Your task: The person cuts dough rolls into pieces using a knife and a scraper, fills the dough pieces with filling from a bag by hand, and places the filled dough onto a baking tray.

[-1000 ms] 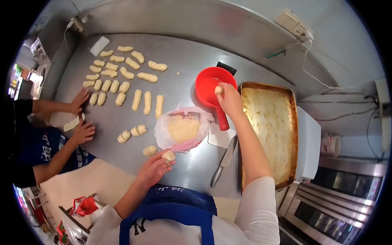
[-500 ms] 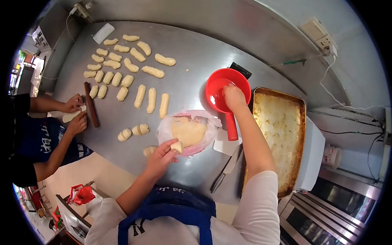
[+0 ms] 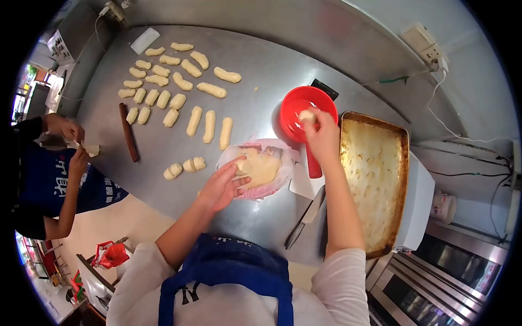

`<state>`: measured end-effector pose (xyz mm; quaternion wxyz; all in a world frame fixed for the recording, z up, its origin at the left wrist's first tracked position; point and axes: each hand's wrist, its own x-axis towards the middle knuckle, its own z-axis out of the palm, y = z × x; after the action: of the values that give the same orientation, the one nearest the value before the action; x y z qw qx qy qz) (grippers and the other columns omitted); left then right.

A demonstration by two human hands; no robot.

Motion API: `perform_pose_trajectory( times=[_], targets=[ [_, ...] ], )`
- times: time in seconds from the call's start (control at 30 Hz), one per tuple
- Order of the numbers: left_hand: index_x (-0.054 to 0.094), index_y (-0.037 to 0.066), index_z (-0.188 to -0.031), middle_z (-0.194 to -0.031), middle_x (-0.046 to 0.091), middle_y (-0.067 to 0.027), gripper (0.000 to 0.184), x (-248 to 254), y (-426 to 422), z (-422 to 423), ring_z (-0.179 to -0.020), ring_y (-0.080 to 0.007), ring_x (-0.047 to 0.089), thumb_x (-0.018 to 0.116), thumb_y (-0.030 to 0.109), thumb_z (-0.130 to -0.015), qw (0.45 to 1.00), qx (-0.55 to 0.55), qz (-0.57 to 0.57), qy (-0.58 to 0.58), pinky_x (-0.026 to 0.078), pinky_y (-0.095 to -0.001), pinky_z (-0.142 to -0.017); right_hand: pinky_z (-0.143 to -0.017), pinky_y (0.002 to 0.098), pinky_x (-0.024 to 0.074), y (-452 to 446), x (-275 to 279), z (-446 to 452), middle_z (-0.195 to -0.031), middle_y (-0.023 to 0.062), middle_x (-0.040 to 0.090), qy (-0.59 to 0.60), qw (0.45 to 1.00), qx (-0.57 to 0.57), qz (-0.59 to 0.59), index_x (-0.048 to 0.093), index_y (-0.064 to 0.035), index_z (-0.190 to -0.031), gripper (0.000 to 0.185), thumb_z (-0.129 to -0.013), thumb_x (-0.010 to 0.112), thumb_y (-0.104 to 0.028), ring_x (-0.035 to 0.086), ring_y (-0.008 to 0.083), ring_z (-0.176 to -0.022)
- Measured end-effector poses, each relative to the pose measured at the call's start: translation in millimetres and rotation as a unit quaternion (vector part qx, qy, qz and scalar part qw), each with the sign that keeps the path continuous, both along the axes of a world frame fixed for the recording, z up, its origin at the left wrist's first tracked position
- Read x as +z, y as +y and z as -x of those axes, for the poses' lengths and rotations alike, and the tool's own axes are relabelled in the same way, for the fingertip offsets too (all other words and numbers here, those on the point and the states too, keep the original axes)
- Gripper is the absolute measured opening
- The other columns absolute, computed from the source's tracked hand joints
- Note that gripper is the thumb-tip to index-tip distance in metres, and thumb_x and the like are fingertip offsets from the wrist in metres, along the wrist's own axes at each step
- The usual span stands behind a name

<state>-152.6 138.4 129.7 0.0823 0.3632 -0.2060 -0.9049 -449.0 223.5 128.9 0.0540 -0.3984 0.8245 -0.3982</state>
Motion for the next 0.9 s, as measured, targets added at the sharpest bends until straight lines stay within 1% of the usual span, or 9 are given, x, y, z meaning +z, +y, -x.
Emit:
perform_pose_trajectory(
  times=[0.07, 0.13, 0.17, 0.3, 0.47, 0.6, 0.67, 0.7, 0.9],
  targets=[
    [0.048, 0.011, -0.150, -0.122, 0.062, -0.0017, 0.043, -13.9, -3.6, 1.0, -0.107, -0.0166, 0.062, 0.049, 0.024, -0.109, 1.000, -0.014, 0.011, 0.025, 0.050, -0.0294, -0.081, -0.080, 0.0357, 0.0574, 15.7, 23.8, -52.7, -0.108, 0.0149, 0.071, -0.146, 0.984, 0.097, 0.020, 0.070, -0.0025, -0.116, 0.029, -0.089, 0.072, -0.014, 0.071, 0.0248, -0.091],
    [0.045, 0.011, -0.152, -0.124, 0.062, 0.0003, 0.045, -29.7, -1.4, 4.7, -0.109, -0.0161, 0.061, 0.047, 0.026, -0.109, 0.998, -0.032, 0.017, 0.051, 0.049, -0.0295, -0.082, -0.085, 0.0327, 0.0555, 29.5, 32.4, -90.8, -0.119, 0.0113, 0.069, -0.101, 0.973, 0.204, -0.037, 0.068, -0.0047, -0.124, 0.035, -0.089, 0.072, -0.008, 0.068, 0.0221, -0.101],
    [0.045, 0.010, -0.151, -0.127, 0.062, -0.0012, 0.044, -36.3, 0.4, 6.1, -0.112, -0.0172, 0.061, 0.046, 0.025, -0.110, 0.997, -0.037, 0.006, 0.068, 0.050, -0.0309, -0.084, -0.091, 0.0385, 0.0548, 32.3, 40.8, -107.8, -0.121, 0.0142, 0.066, -0.120, 0.969, 0.210, -0.057, 0.067, -0.0065, -0.123, 0.035, -0.089, 0.072, -0.013, 0.065, 0.0323, -0.109],
    [0.048, 0.004, -0.147, -0.124, 0.063, -0.0075, 0.042, -36.8, 12.5, 10.9, -0.109, -0.0195, 0.063, 0.049, 0.022, -0.109, 0.994, -0.028, -0.041, 0.094, 0.052, -0.0317, -0.082, -0.089, 0.0419, 0.0556, 40.9, 20.5, -131.5, -0.120, 0.0148, 0.066, 0.005, 0.977, 0.212, 0.026, 0.067, -0.0071, -0.124, 0.038, -0.086, 0.072, -0.011, 0.066, 0.0350, -0.106],
    [0.046, 0.002, -0.148, -0.130, 0.063, -0.0126, 0.043, -64.4, 26.7, -4.1, -0.111, -0.0214, 0.066, 0.050, 0.017, -0.108, 0.997, -0.053, -0.030, 0.048, 0.055, -0.0326, -0.093, -0.087, 0.0414, 0.0560, 73.6, -5.0, -154.7, -0.114, 0.0177, 0.068, -0.083, 0.980, 0.178, -0.042, 0.067, -0.0046, -0.122, 0.038, -0.085, 0.073, -0.009, 0.068, 0.0358, -0.098],
    [0.058, 0.000, -0.138, -0.115, 0.070, -0.0135, 0.043, -71.7, 25.5, -7.0, -0.095, -0.0226, 0.071, 0.065, 0.015, -0.098, 0.968, -0.090, 0.235, 0.013, 0.059, -0.0343, -0.081, -0.087, 0.0432, 0.0554, 70.5, -34.6, -141.6, -0.110, 0.0197, 0.069, -0.085, 0.990, 0.099, -0.049, 0.065, -0.0053, -0.124, 0.039, -0.086, 0.072, -0.011, 0.068, 0.0373, -0.098],
    [0.063, 0.005, -0.133, -0.116, 0.071, -0.0164, 0.046, -50.3, 4.6, 3.4, -0.096, -0.0275, 0.071, 0.073, 0.014, -0.088, 0.719, -0.165, 0.663, -0.126, 0.058, -0.0369, -0.084, -0.087, 0.0440, 0.0552, 57.3, -45.4, -128.0, -0.109, 0.0197, 0.069, -0.061, 0.997, 0.020, -0.047, 0.065, -0.0050, -0.123, 0.038, -0.086, 0.071, -0.012, 0.068, 0.0379, -0.098],
    [0.067, 0.008, -0.127, -0.117, 0.069, -0.0173, 0.046, -63.9, -4.2, 9.0, -0.098, -0.0322, 0.069, 0.074, 0.013, -0.082, 0.653, -0.148, 0.733, -0.122, 0.057, -0.0395, -0.085, -0.087, 0.0447, 0.0551, 49.2, -46.5, -123.2, -0.107, 0.0197, 0.070, -0.072, 0.995, 0.021, -0.070, 0.064, -0.0043, -0.122, 0.037, -0.086, 0.071, -0.011, 0.068, 0.0384, -0.098],
    [0.069, 0.008, -0.114, -0.106, 0.070, -0.0122, 0.033, -68.6, -14.2, 17.5, -0.096, -0.0331, 0.069, 0.073, 0.012, -0.081, 0.588, -0.232, 0.763, -0.136, 0.057, -0.0422, -0.083, -0.086, 0.0460, 0.0551, 39.0, -72.5, -118.6, -0.101, 0.0192, 0.070, 0.016, 0.984, 0.111, -0.136, 0.067, -0.0035, -0.113, 0.030, -0.083, 0.069, -0.009, 0.068, 0.0373, -0.095]
  ],
)
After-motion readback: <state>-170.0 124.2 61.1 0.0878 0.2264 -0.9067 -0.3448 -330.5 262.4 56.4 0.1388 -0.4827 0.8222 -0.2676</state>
